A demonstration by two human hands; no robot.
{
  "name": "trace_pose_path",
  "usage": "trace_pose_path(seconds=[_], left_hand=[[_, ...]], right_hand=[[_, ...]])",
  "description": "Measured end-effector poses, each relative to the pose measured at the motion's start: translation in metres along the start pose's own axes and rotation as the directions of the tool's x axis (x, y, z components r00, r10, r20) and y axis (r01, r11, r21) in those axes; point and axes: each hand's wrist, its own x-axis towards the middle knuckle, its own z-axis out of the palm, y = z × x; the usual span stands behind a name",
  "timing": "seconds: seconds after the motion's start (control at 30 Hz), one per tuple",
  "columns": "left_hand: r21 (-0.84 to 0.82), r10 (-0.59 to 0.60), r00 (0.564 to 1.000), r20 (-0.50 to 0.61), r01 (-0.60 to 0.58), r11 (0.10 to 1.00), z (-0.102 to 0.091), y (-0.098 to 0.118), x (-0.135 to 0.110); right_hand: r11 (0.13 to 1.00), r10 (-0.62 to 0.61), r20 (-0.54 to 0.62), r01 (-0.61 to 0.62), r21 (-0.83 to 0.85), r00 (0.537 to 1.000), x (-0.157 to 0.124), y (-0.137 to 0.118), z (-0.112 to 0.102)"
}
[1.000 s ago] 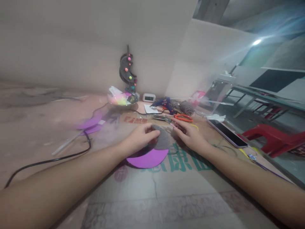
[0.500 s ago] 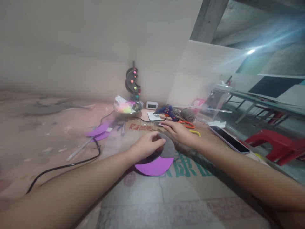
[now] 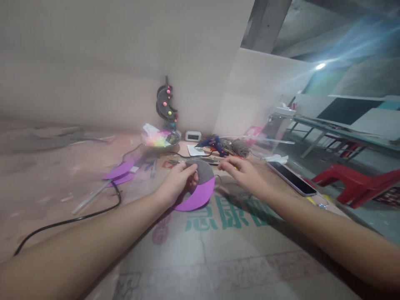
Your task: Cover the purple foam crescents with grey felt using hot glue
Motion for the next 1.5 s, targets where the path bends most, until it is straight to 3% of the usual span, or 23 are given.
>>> trace_pose_path(seconds=[0.23,0.4,0.5,0.63,0.73,0.87,1.0,1.13,1.33,1.5], left_hand=[[0.067,0.075,0.997,-0.011,-0.074,0.995,0.000,0.004,-0.005],[0.133,0.132,0.991,0.021,-0.134,0.982,0.001,0.005,-0.008],[0.263,0.140,0.990,0.028,-0.142,0.954,0.002,0.003,-0.008],[0.536,0.136,0.988,0.073,-0.154,0.830,0.000,0.002,-0.007],[0.594,0.145,0.988,0.052,-0.147,0.791,-0.001,0.000,-0.007],[0.552,0.195,0.980,-0.026,-0.149,0.821,0.000,-0.003,-0.007],[0.548,0.210,0.976,-0.062,-0.143,0.824,0.001,-0.006,-0.005],[0.528,0.174,0.982,-0.070,-0.112,0.842,0.003,-0.004,-0.006],[0.509,0.177,0.982,-0.064,-0.120,0.852,0.003,-0.002,-0.007],[0.486,0.203,0.979,-0.028,-0.164,0.858,0.000,-0.007,-0.004]], right_hand=[[0.997,-0.074,0.114,0.076,-0.013,0.991,-0.023,-0.006,0.018],[0.969,0.068,0.224,-0.118,0.218,0.972,-0.025,-0.004,0.029],[0.931,0.111,0.260,-0.192,0.310,0.959,-0.027,-0.001,0.030],[0.955,0.079,0.280,-0.153,0.253,0.957,-0.028,-0.003,0.028],[0.974,0.078,0.247,-0.126,0.187,0.966,-0.024,-0.002,0.020],[0.997,0.071,-0.023,-0.071,0.024,0.997,-0.004,0.026,-0.001],[0.984,0.168,-0.182,-0.176,-0.029,0.969,0.028,0.075,-0.020],[0.976,0.188,-0.149,-0.202,-0.086,0.971,0.066,0.098,-0.024],[0.968,0.214,0.000,-0.212,-0.133,0.977,0.108,0.087,0.003],[0.938,0.300,-0.052,-0.304,-0.164,0.953,0.122,0.082,0.024]])
